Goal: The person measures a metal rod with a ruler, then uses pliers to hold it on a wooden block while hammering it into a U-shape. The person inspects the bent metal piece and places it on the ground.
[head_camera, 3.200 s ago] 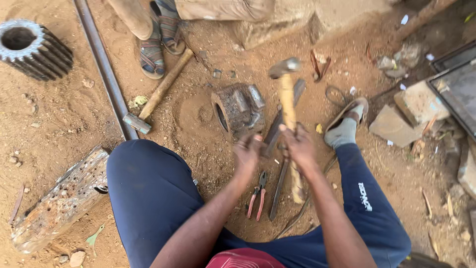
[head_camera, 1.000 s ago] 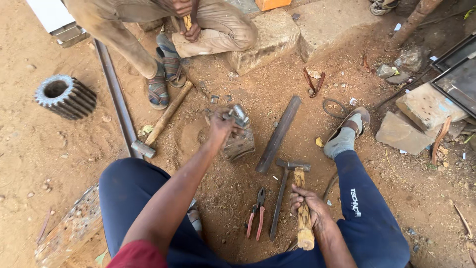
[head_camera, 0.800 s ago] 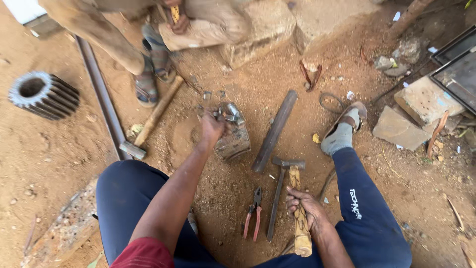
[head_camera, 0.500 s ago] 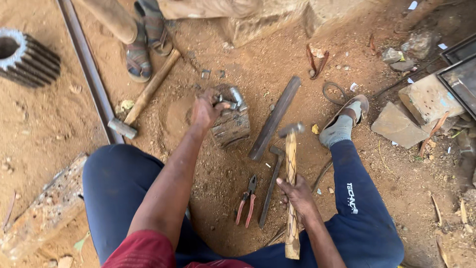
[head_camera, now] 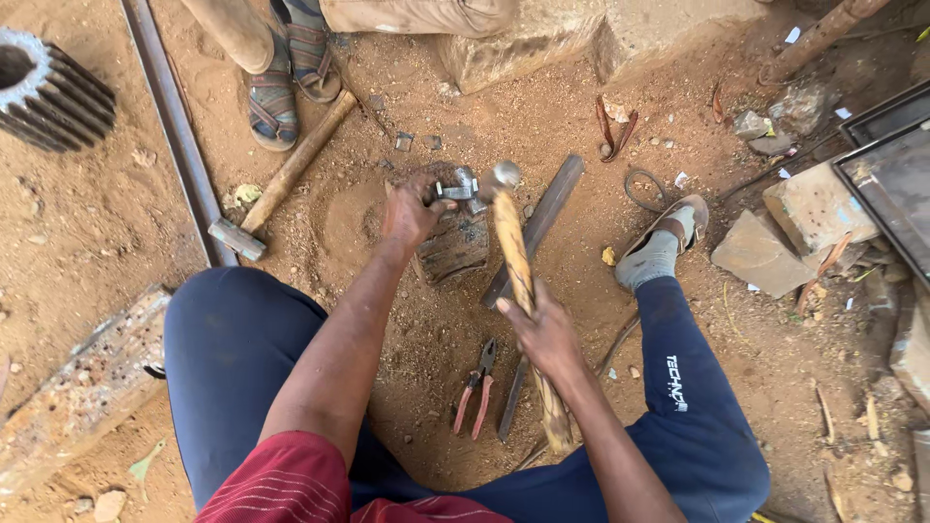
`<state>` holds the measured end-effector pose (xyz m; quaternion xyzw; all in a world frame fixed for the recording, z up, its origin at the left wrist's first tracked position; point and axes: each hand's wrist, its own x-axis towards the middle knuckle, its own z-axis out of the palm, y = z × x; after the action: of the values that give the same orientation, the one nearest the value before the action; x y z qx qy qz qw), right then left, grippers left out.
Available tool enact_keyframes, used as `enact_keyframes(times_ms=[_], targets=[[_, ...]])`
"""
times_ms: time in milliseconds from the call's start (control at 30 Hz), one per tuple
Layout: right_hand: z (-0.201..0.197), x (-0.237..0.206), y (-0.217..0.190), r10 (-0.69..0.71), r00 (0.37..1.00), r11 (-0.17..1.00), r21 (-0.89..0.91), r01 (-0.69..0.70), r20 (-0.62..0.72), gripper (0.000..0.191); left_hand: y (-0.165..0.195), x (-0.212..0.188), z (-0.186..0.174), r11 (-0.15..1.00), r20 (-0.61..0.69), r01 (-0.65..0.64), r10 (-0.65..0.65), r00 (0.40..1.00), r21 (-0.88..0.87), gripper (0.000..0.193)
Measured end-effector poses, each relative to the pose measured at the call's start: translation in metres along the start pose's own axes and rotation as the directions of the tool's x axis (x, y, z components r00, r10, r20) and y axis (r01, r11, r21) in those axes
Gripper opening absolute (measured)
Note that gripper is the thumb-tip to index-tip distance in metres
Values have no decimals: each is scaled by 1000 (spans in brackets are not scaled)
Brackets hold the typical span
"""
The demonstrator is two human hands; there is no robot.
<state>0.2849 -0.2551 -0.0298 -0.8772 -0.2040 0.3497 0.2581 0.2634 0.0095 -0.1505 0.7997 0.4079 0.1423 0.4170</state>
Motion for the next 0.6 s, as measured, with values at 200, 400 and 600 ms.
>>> enact_keyframes(times_ms=[200,400,600], targets=[[14,23,-11,6,1000,1000,-26,-5,25,84,4,-13,-16,989,63,112,-107,992,-93,48],[33,56,-8,-287,957,948,-155,279,-33,58,19,-20,-28,998,-4,54,-54,999,18,38],[38,67,-4,-24,999,994,-109,27,24,64,11,-12,-23,964,17,101,-100,995,-247,33]])
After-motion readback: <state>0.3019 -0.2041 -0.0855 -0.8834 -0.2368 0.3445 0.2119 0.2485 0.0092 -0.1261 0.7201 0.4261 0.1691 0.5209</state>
